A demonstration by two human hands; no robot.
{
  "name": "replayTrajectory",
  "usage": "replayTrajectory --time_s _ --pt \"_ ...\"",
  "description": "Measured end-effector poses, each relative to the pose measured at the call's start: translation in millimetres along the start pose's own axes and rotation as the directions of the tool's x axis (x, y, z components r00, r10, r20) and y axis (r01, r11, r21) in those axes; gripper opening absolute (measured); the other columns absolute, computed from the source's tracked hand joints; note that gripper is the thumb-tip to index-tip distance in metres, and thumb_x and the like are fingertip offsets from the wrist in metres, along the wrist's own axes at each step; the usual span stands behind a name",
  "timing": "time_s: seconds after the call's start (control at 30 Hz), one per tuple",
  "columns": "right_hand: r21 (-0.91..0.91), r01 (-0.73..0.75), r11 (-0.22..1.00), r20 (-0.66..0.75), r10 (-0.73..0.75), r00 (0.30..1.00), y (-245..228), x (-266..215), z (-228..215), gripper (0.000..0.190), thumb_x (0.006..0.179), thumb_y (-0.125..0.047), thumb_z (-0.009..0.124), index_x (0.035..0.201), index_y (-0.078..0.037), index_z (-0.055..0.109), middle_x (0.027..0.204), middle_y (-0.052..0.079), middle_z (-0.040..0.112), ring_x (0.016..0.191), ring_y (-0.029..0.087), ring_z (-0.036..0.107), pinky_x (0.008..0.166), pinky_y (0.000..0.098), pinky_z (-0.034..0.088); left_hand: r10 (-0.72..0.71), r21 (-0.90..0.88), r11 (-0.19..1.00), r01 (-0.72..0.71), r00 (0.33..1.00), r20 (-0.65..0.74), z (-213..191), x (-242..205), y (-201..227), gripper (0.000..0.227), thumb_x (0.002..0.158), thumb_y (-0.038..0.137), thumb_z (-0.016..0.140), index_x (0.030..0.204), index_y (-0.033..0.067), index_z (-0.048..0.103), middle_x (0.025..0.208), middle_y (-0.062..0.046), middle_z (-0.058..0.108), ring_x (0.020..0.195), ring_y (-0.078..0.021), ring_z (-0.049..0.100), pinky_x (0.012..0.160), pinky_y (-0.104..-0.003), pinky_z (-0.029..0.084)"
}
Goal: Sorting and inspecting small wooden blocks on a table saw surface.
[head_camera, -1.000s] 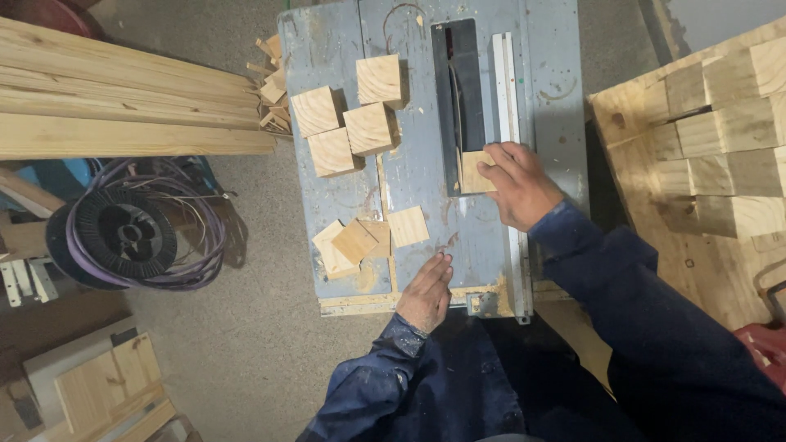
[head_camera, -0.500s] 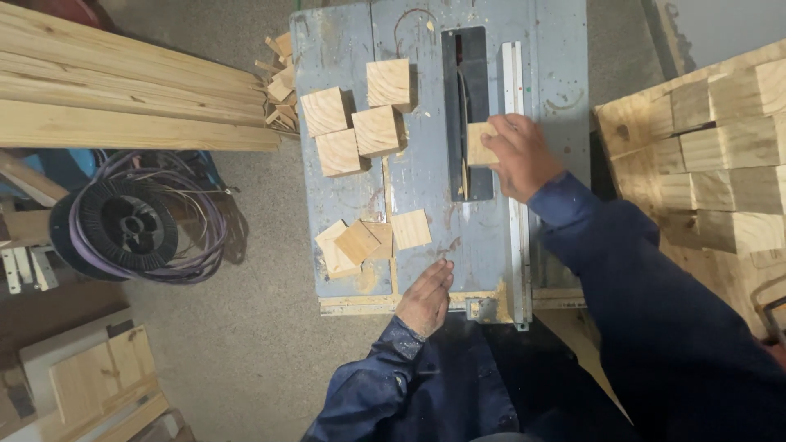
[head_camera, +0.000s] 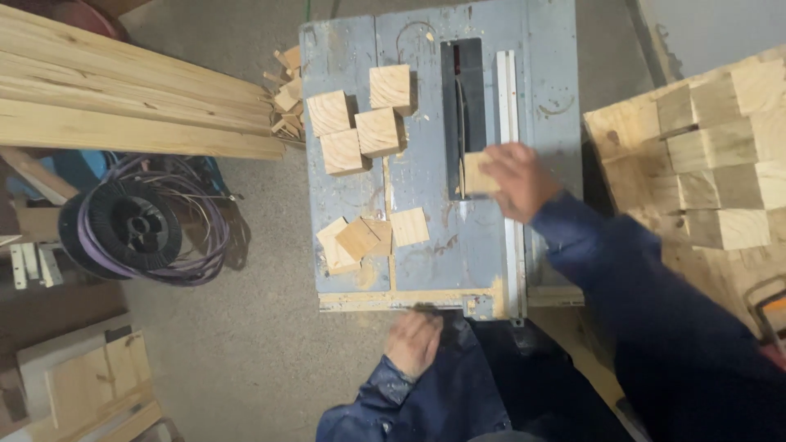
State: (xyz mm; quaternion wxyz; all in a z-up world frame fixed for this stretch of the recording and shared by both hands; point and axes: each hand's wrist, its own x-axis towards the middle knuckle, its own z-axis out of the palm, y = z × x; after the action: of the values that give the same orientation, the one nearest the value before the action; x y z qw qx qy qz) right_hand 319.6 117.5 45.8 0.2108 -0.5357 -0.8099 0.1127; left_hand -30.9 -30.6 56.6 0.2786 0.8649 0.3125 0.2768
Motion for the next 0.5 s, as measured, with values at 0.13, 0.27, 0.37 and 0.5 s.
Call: replayTrajectory --time_s 0.13,0.27,0.37,0.5 --pt "0.007 0.009 1.000 -0.101 -0.009 0.995 -28.3 -45.1 16.5 0.043 0.086 -0.017 0.057 0.128 -0.010 0.064 0.139 0.017 0.058 0.128 0.040 0.050 0.101 0.0535 0.041 -0.049 -0.009 0.999 0.048 0.990 -0.129 25.7 21.0 -19.0 0.013 0.097 0.013 0.065 0.096 0.0032 0.072 0.082 -0.010 0.065 0.072 -0.0304 0.063 0.066 -0.041 0.053" --pt "0.031 0.039 0.999 -0.081 -0.036 0.996 -66.6 -77.9 24.8 0.038 0.093 -0.033 0.045 0.119 -0.015 0.066 0.137 0.007 0.062 0.129 0.034 0.051 0.090 0.0440 0.040 -0.151 0.009 0.987 0.158 0.957 -0.247 53.6 44.5 -40.2 0.014 0.099 0.018 0.066 0.097 0.0067 0.073 0.082 -0.009 0.068 0.074 -0.0307 0.070 0.065 -0.040 0.058" --pt "0.058 0.047 0.997 -0.061 -0.043 0.997 -92.4 -88.7 11.9 0.041 0.086 -0.025 0.055 0.123 -0.011 0.066 0.140 0.014 0.061 0.129 0.038 0.052 0.090 0.0454 0.042 -0.324 -0.117 0.946 0.303 0.910 -0.258 80.4 44.6 -65.9 0.015 0.100 0.022 0.064 0.097 0.0102 0.072 0.085 -0.007 0.070 0.079 -0.0301 0.072 0.069 -0.037 0.059" --pt "0.091 -0.089 0.992 -0.056 0.095 0.994 -123.1 -94.4 3.2 0.044 0.090 -0.017 0.066 0.131 -0.004 0.060 0.131 0.019 0.064 0.118 0.044 0.054 0.093 0.0521 0.042 -0.397 -0.254 0.902 0.350 0.902 -0.167 27.6 85.1 -19.0 0.020 0.100 0.023 0.065 0.103 0.0033 0.068 0.090 -0.015 0.072 0.082 -0.0341 0.074 0.072 -0.040 0.060"
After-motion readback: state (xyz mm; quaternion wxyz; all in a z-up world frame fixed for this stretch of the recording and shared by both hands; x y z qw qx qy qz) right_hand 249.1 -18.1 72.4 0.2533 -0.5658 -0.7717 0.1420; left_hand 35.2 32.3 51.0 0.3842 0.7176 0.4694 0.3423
